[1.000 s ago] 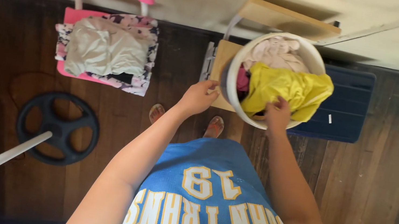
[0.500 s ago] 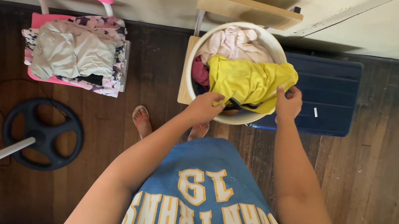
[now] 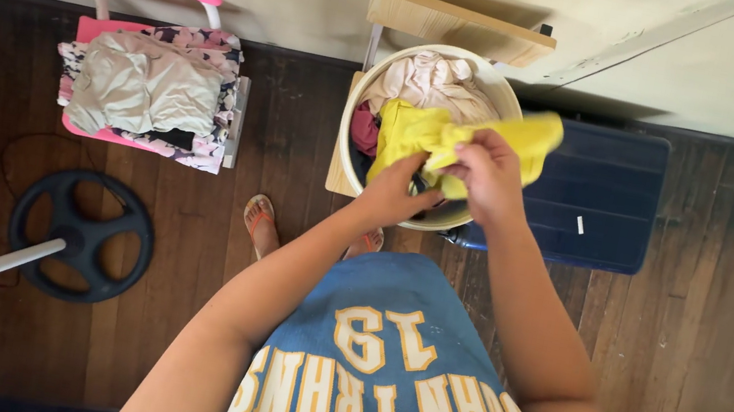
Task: Sorting various clothing items from a bucket into piles and then retrieving a shirt from a closet.
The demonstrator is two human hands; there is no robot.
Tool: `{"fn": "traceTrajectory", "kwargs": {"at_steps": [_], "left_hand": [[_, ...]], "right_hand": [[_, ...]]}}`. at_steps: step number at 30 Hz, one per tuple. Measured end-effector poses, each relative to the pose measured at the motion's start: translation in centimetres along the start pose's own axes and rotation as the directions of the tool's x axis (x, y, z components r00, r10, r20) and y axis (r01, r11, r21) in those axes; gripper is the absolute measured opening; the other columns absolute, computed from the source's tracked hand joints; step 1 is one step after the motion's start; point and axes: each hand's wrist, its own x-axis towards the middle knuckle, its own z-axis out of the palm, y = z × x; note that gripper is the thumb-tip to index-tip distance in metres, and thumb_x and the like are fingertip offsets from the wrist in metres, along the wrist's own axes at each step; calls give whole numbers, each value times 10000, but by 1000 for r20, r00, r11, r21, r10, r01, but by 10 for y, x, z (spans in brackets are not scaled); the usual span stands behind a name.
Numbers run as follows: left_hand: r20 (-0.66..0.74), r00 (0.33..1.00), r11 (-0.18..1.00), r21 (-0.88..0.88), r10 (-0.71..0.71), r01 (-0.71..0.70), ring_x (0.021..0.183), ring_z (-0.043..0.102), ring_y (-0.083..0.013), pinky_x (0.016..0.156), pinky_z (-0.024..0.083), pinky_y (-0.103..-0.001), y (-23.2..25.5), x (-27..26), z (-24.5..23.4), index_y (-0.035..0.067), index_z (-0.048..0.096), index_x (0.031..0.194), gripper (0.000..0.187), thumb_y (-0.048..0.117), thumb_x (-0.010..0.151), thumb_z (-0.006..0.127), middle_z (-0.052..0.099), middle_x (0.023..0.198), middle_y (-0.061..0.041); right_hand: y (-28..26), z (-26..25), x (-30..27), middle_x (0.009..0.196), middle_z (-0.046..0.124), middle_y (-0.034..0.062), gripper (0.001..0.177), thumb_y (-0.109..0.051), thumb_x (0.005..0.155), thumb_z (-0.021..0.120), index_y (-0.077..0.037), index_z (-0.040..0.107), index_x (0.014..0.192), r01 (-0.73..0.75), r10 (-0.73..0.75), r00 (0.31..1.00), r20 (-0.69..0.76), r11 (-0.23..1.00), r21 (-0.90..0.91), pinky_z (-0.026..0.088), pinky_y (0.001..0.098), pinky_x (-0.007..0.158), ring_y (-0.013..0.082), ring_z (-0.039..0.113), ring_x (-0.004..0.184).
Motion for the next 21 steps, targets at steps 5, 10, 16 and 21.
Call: {"fn": "traceTrajectory", "kwargs": {"at_steps": [5, 10, 16, 21], "left_hand": [[-146, 983, 993, -12, -115, 115, 937, 726, -355, 795, 569, -414, 38, 15, -58, 36, 652, 1152, 383, 175, 812, 762, 732, 985, -191], [-244, 970, 999, -35, -14, 5, 811, 749, -320, 735, 577, -374, 75, 6, -145, 57, 677, 1105, 290, 110, 827, 738, 743, 920, -158], [-295, 950, 989, 137, 102, -63, 831, 722, -290, 742, 570, -358, 58, -15, -223, 41, 700, 1110, 285, 63, 825, 713, 722, 908, -194], [-391, 921, 980, -182, 6, -83, 883, 648, -75, 768, 543, -247, 70, -36, -310, 16, 658, 1240, 294, -29, 970, 551, 718, 981, -13]], "right_hand": [[-78, 49, -30, 916, 674, 93, 140, 64, 938, 651, -19, 635, 1048, 332, -328, 934, 145, 943, 0, 620, 363, 740, 170, 677, 780], [-157, 80, -51, 980, 681, 134, 139, 97, 1041, 623, -17, 592, 1113, 570, -590, 787, 180, 807, 153, 598, 335, 735, 200, 683, 810], [-193, 81, -47, 908, 590, 129, 140, 62, 1117, 592, -31, 490, 1132, 702, -733, 671, 109, 676, 223, 552, 368, 709, 205, 591, 752], [-199, 96, -22, 856, 603, 114, 134, 65, 1140, 648, -10, 540, 1111, 858, -854, 513, 83, 510, -62, 496, 316, 629, 197, 577, 688]]}}
